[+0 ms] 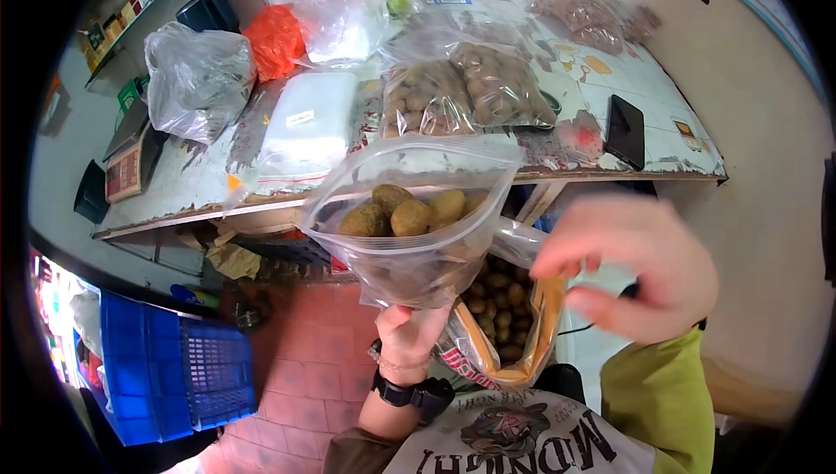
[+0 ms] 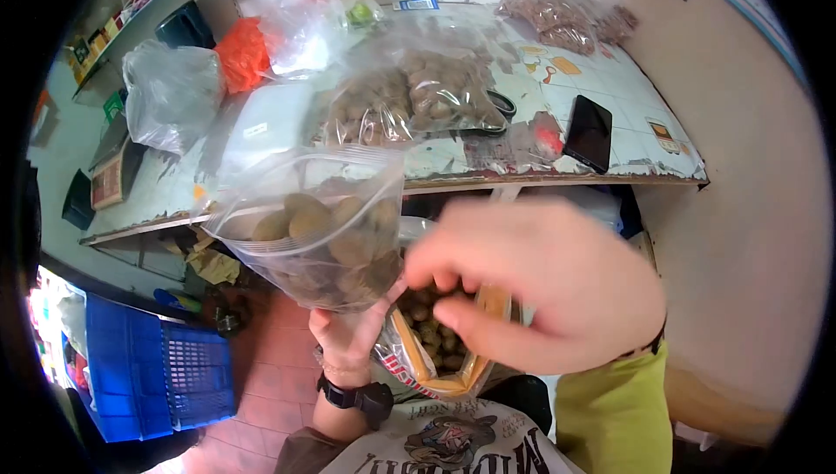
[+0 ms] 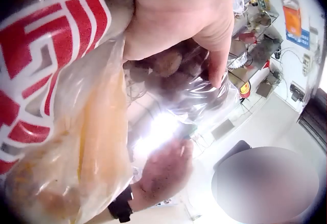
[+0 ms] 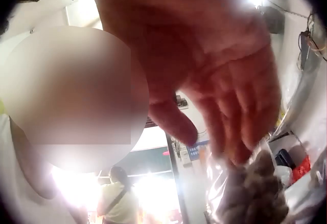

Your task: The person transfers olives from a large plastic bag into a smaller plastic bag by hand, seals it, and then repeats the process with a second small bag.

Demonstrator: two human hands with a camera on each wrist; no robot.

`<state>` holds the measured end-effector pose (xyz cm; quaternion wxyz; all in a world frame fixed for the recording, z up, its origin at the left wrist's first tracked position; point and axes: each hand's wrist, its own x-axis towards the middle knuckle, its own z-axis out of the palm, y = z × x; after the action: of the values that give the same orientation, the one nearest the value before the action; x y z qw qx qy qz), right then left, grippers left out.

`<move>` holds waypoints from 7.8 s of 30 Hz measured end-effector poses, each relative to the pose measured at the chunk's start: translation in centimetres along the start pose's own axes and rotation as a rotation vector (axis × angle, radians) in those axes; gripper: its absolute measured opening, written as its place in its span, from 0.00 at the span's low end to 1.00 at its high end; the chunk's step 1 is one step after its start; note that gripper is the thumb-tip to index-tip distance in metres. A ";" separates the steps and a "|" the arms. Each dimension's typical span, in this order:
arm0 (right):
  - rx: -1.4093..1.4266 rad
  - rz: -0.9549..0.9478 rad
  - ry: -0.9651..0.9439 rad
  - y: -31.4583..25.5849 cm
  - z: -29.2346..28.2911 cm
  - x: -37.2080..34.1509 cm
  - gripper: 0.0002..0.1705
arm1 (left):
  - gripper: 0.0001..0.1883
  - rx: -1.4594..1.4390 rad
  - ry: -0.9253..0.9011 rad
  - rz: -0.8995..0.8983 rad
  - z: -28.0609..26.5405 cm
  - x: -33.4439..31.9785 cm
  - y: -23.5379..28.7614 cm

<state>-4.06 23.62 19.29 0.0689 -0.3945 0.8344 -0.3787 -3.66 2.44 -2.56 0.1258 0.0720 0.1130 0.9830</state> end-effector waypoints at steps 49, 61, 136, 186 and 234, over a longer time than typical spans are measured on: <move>-0.106 0.062 -0.398 13.0 8.0 -0.7 0.17 | 0.53 0.128 0.071 -0.006 -0.5 0.3 0.0; 0.650 0.314 -0.205 9.6 2.5 0.2 0.16 | 0.50 0.118 0.007 -0.014 -0.3 0.4 0.2; -0.105 -0.548 0.022 1.7 -1.6 8.5 0.14 | 0.40 0.005 -0.046 -0.055 -1.7 0.2 0.0; 0.223 -0.124 0.885 5.9 10.8 -2.5 0.18 | 0.45 1.200 -0.021 0.623 4.1 -0.7 -1.1; -0.207 0.245 0.889 13.6 16.0 -2.2 0.07 | 0.52 1.216 -0.172 0.838 5.2 -14.8 3.0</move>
<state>-4.16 21.37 -1.68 -0.2906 -0.0975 0.8568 -0.4146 10.71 -3.22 1.50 -0.3132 0.2426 0.5902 0.7034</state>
